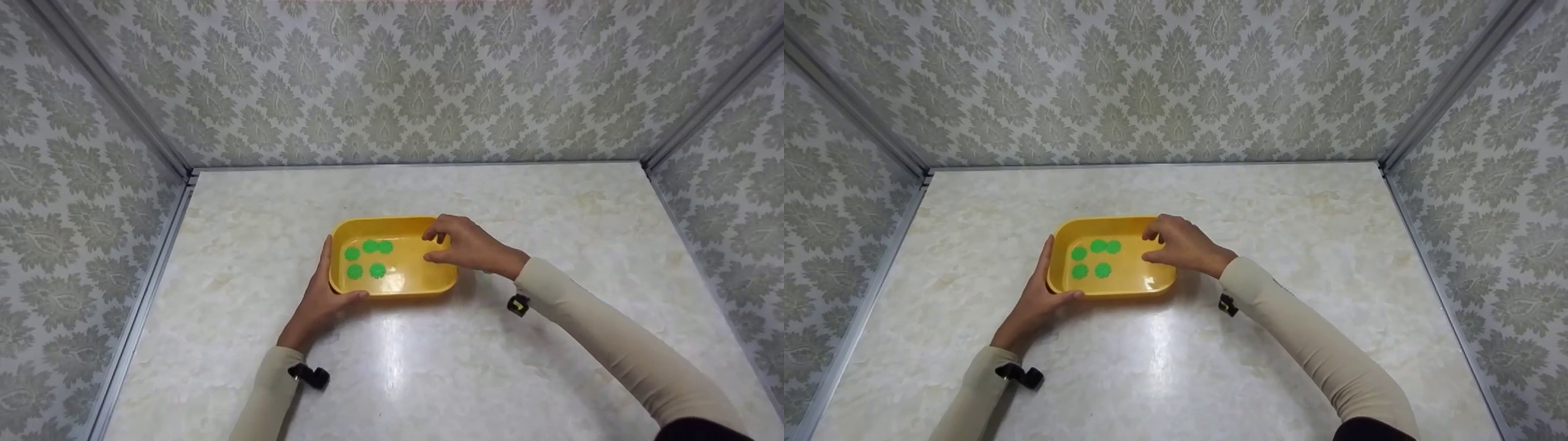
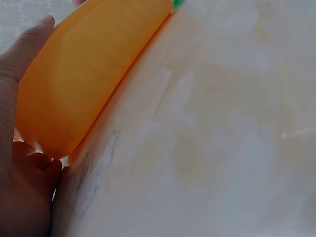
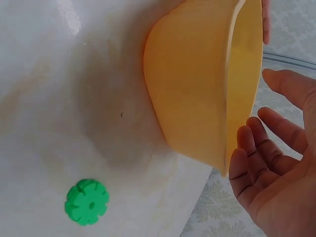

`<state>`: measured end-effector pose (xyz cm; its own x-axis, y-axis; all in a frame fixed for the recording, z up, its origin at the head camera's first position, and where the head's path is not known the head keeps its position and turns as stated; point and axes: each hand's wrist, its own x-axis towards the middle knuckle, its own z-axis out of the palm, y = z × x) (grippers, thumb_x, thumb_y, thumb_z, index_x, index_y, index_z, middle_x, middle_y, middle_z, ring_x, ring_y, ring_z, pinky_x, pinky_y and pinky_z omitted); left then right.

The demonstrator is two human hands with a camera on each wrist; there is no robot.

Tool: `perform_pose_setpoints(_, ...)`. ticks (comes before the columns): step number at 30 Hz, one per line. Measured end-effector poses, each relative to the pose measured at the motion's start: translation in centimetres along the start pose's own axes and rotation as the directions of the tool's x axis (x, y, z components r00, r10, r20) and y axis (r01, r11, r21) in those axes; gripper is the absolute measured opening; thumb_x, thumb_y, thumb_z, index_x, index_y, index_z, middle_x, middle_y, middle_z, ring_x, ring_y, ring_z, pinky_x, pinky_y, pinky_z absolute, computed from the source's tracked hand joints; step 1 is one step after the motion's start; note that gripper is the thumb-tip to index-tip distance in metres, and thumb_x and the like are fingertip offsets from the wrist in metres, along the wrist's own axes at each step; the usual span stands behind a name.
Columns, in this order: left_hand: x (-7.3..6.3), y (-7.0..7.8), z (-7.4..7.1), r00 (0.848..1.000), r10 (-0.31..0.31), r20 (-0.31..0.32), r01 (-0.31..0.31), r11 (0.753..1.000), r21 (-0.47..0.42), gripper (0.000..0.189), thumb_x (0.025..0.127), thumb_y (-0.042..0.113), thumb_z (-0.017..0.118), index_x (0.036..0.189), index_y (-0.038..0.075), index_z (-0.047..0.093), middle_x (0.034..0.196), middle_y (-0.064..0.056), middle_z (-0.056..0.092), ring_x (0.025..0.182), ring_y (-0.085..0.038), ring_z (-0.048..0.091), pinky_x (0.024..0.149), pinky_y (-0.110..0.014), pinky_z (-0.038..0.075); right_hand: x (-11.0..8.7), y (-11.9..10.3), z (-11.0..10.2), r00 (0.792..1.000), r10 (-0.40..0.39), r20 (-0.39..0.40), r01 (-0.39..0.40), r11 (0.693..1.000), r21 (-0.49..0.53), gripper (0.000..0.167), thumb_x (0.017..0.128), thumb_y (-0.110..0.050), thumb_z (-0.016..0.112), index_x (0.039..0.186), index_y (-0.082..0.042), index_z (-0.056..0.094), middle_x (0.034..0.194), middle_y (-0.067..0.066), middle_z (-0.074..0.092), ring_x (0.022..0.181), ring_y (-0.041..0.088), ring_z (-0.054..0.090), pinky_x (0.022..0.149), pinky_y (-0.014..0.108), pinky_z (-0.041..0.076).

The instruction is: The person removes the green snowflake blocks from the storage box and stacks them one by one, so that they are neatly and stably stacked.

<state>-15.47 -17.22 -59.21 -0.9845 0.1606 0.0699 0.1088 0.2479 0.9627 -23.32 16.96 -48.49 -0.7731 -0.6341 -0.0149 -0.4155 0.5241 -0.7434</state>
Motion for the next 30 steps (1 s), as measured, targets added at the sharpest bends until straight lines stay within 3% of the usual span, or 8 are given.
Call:
perform_pose_setpoints(17,0.1,0.0,-0.1,1.0,0.001,0.011,-0.001,1.0,0.023,0.139,0.084,0.028,0.1,0.179,0.017,-0.001,0.184,-0.009,0.014,0.164,-0.03,0.028,0.13,-0.053,0.026,3.3,-1.5,1.4,0.991,-0.04,0.126,0.059,0.987,-0.15,0.041,0.099,-0.022,0.085,0.13,0.003,0.075,0.13,0.021,0.072,0.115,0.04,0.068,0.099,0.05,0.055)
perform_pose_setpoints(30,0.0,0.1,0.0,1.0,-0.009,0.003,0.009,1.0,0.012,0.137,0.085,0.023,0.099,0.179,0.026,0.0,0.184,-0.006,0.013,0.165,-0.027,0.027,0.131,-0.051,0.025,5.2,-2.5,2.2,0.976,-0.065,0.206,0.111,0.969,-0.221,0.042,0.1,-0.027,0.083,0.131,0.0,0.077,0.132,0.016,0.075,0.114,0.032,0.072,0.099,0.047,0.058)
